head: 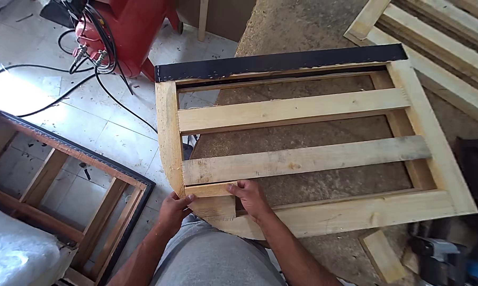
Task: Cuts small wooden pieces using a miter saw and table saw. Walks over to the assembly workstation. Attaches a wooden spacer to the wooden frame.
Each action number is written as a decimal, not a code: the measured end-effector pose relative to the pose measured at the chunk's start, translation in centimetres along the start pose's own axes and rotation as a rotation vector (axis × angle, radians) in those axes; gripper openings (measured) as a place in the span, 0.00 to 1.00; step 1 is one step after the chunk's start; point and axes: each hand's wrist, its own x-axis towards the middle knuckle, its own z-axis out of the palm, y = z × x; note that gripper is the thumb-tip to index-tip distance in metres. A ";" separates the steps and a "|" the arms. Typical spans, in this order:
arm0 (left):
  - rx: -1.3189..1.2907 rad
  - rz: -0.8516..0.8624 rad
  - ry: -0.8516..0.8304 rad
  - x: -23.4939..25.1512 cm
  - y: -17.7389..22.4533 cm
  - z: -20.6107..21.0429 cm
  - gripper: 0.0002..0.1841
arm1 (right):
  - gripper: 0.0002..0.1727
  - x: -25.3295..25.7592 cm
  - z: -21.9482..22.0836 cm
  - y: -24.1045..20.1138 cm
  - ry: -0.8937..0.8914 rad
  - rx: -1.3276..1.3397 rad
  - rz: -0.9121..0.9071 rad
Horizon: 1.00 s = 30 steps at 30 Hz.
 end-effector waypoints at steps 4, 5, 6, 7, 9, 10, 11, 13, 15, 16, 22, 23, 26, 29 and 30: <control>0.822 0.381 0.246 -5.4 2.0 -0.3 0.47 | 0.16 -3.4 -1.6 -2.5 0.136 -0.117 -0.088; 0.970 0.546 0.251 -6.7 2.3 -0.1 0.48 | 0.17 -4.3 -1.7 -3.3 0.148 -0.145 -0.115; 1.083 0.691 0.213 -7.6 2.6 0.4 0.46 | 0.16 -5.3 -1.6 -4.1 0.139 -0.188 -0.143; 1.158 0.826 0.148 -8.0 2.7 1.0 0.42 | 0.15 -6.4 -1.1 -5.0 0.102 -0.220 -0.172; 1.212 1.010 0.005 -7.9 2.6 2.4 0.32 | 0.17 -8.6 0.4 -6.8 0.001 -0.190 -0.284; 1.160 1.066 -0.054 -7.7 2.5 3.0 0.26 | 0.22 -9.4 1.1 -7.2 -0.073 -0.126 -0.375; 1.044 1.071 -0.103 -7.7 2.5 3.3 0.20 | 0.29 -9.9 1.3 -7.3 -0.155 -0.051 -0.458; 0.698 0.878 -0.221 -7.7 2.8 3.0 0.19 | 0.42 -9.7 0.7 -6.7 -0.185 -0.048 -0.532; 0.282 0.650 -0.380 -6.8 2.5 2.0 0.20 | 0.39 -8.7 -0.6 -5.5 -0.140 -0.239 -0.394; 0.102 0.580 -0.466 -6.1 2.0 1.7 0.21 | 0.36 -8.1 -1.1 -5.0 -0.182 -0.275 -0.288; -0.084 0.307 -0.517 -4.5 0.1 1.4 0.27 | 0.11 -5.1 -2.2 -2.4 -0.335 0.174 -0.012; -0.039 0.270 -0.401 -4.5 0.2 1.4 0.26 | 0.10 -4.4 -2.5 -1.5 -0.261 0.110 -0.040; 0.180 0.256 0.026 -3.8 0.8 -0.1 0.14 | 0.09 -1.6 -3.4 1.3 -0.092 -0.109 -0.113; 0.316 0.277 0.277 -2.3 0.8 -2.2 0.14 | 0.10 0.4 -3.9 2.3 -0.095 -0.215 -0.109; 0.341 0.251 0.287 -1.9 0.8 -2.6 0.18 | 0.11 0.8 -3.9 2.4 -0.113 -0.227 -0.096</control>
